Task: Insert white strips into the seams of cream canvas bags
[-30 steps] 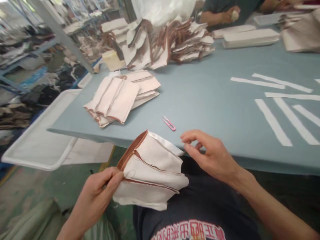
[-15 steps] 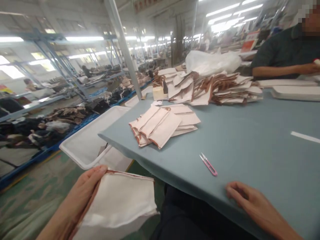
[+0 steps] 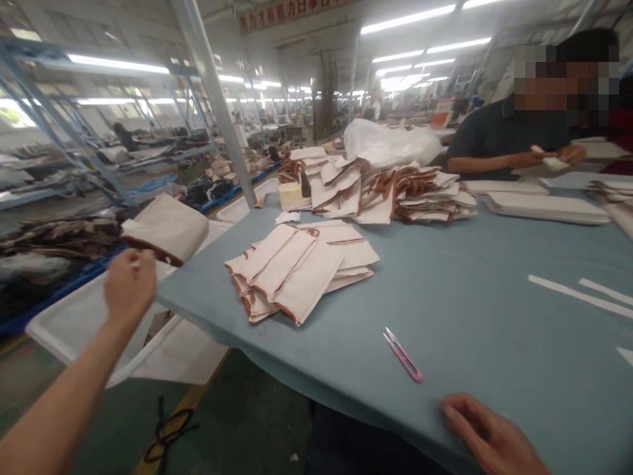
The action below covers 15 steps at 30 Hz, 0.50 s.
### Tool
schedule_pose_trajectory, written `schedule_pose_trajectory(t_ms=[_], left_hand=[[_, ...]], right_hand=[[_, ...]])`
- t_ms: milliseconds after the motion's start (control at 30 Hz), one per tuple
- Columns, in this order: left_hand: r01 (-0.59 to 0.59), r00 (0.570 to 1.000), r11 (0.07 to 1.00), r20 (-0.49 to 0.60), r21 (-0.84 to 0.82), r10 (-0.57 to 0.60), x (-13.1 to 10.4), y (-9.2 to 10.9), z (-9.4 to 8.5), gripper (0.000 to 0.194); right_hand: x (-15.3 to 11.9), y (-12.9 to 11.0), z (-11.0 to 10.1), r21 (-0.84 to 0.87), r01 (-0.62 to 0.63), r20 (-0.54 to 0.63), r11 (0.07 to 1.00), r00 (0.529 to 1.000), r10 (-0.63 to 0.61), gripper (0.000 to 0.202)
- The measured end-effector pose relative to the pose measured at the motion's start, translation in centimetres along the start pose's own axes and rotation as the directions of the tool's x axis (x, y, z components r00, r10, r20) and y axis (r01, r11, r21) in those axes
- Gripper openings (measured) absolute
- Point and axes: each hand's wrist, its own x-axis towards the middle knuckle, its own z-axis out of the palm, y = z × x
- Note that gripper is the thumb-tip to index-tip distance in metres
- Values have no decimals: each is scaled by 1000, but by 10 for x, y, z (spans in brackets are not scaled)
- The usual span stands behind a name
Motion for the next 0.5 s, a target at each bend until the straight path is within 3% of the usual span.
schedule_pose_trajectory(t_ms=[67, 167, 267, 367, 500], left_hand=[[205, 965, 978, 174, -42, -195, -15, -8, 49, 39], [458, 832, 886, 384, -69, -400, -41, -12, 124, 35], [589, 742, 802, 456, -93, -492, -55, -8, 171, 35], [637, 730, 750, 454, -178, -511, -50, 4, 179, 37], [567, 813, 719, 415, -402, -409, -13, 40, 156, 39]], right_hand=[[-1, 2, 1, -24, -10, -11, 1000, 1000, 10, 49], [-2, 7, 2, -61, -5, 0, 998, 1000, 5, 51], [-4, 13, 5, -93, 10, 1, 996, 1000, -10, 53], [-8, 15, 8, -139, -4, -26, 990, 1000, 0, 55], [-10, 8, 10, -166, -9, -28, 986, 1000, 4, 56]])
